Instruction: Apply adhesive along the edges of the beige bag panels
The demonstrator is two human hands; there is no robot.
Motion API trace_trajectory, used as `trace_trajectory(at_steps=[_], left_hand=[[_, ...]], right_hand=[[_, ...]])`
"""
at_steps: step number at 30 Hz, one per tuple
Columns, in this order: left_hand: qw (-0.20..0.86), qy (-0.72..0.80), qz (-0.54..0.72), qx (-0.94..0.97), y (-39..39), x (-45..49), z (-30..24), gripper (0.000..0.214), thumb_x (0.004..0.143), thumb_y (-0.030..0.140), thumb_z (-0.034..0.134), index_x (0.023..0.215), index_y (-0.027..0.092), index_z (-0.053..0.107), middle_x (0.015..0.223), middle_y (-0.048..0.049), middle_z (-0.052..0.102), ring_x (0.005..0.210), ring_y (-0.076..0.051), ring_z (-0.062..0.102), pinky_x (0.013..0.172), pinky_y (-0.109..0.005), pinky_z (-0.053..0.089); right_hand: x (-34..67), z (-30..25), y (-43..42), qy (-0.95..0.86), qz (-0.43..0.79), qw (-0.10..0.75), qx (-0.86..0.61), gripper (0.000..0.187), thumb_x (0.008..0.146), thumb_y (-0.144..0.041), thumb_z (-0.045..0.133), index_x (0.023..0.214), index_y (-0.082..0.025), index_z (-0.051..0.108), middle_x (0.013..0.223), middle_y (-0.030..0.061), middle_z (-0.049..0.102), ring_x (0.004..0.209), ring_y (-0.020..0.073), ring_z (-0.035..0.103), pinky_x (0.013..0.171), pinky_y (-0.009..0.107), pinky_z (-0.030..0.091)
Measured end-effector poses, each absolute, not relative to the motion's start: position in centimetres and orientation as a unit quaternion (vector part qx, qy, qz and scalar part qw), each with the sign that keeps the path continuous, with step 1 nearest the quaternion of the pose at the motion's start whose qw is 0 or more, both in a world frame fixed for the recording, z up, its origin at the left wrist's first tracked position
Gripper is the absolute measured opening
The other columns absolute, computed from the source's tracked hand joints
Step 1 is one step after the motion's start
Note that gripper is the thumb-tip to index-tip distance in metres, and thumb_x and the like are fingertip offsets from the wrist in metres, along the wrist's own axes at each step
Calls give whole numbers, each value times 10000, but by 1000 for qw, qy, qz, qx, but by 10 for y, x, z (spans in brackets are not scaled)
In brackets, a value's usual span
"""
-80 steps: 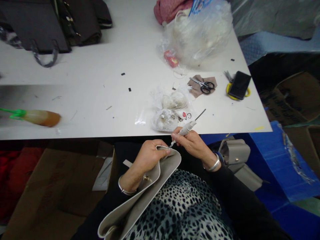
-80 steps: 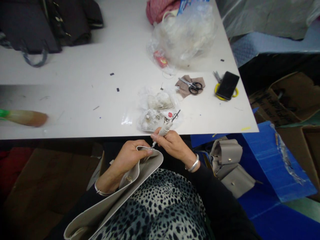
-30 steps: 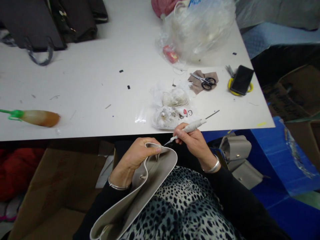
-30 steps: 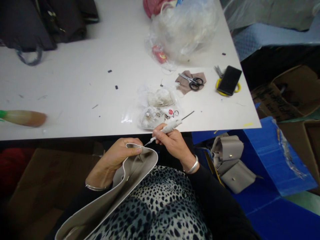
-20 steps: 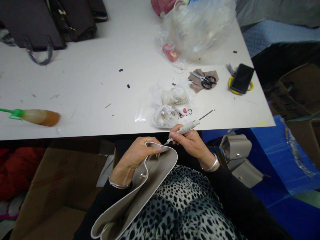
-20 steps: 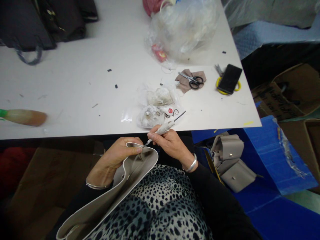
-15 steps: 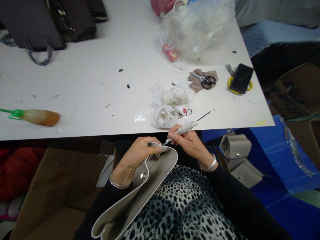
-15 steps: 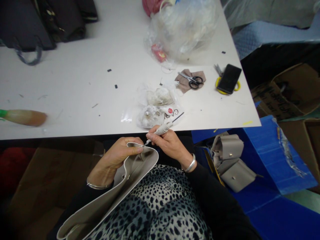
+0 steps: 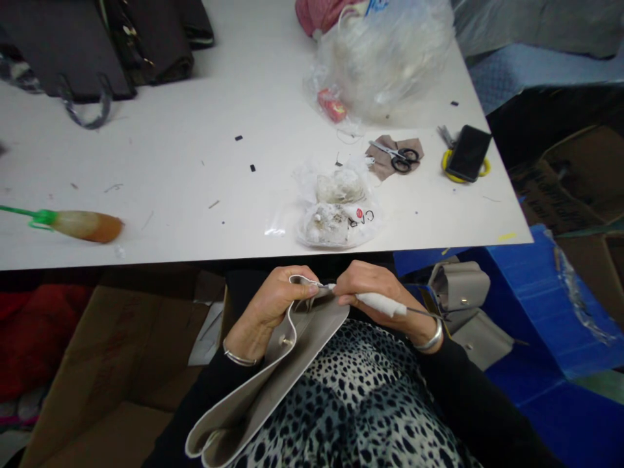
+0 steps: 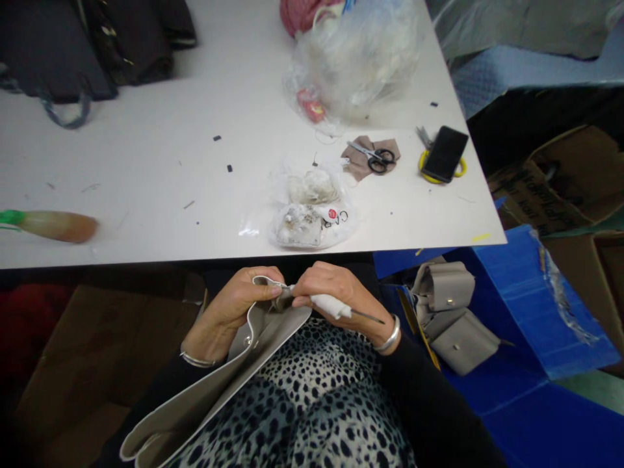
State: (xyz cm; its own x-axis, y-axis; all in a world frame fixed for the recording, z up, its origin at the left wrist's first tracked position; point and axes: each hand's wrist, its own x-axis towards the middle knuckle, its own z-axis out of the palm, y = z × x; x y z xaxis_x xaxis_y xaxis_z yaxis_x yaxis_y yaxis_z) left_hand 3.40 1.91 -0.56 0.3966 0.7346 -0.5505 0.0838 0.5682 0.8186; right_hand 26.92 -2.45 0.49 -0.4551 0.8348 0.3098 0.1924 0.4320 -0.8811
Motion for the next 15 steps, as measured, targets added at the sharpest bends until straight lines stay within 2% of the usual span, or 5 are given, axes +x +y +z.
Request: trace_trajectory(at_steps=[3, 7, 10, 15], left_hand=[[734, 497, 221, 406, 16, 40, -1, 222, 550, 282, 899, 650, 136, 765, 645, -32, 667, 590, -135, 545, 596, -258, 390], [735, 495, 220, 407, 10, 42, 2, 231, 570, 296, 897, 652, 138, 750, 622, -28, 654, 563, -133, 543, 566, -256, 387], [726, 509, 237, 398, 4, 40, 3, 259, 581, 311, 906, 677, 146, 730, 598, -8, 631, 527, -124, 528, 537, -251, 383], [687, 541, 286, 393, -3, 40, 7, 298, 581, 323, 917, 717, 144, 722, 607, -8, 652, 526, -132, 557, 526, -252, 410]], right_hand=[[275, 9, -34, -768, 390, 381, -337, 136, 1070, -316, 639, 1029, -240, 744, 938, 49, 751, 848, 215, 662, 792, 376, 520], [275, -1, -48, -642, 432, 490, -401, 185, 1051, -370, 674, 947, -239, 753, 888, 36, 742, 811, 206, 677, 756, 358, 548], [270, -9, -56, -526, 416, 582, -461, 212, 1037, -426, 688, 952, -244, 753, 874, 27, 726, 766, 191, 674, 699, 330, 561], [262, -8, -64, -466, 382, 626, -495, 230, 1060, -474, 642, 1066, -261, 729, 884, 23, 744, 744, 183, 695, 678, 319, 570]])
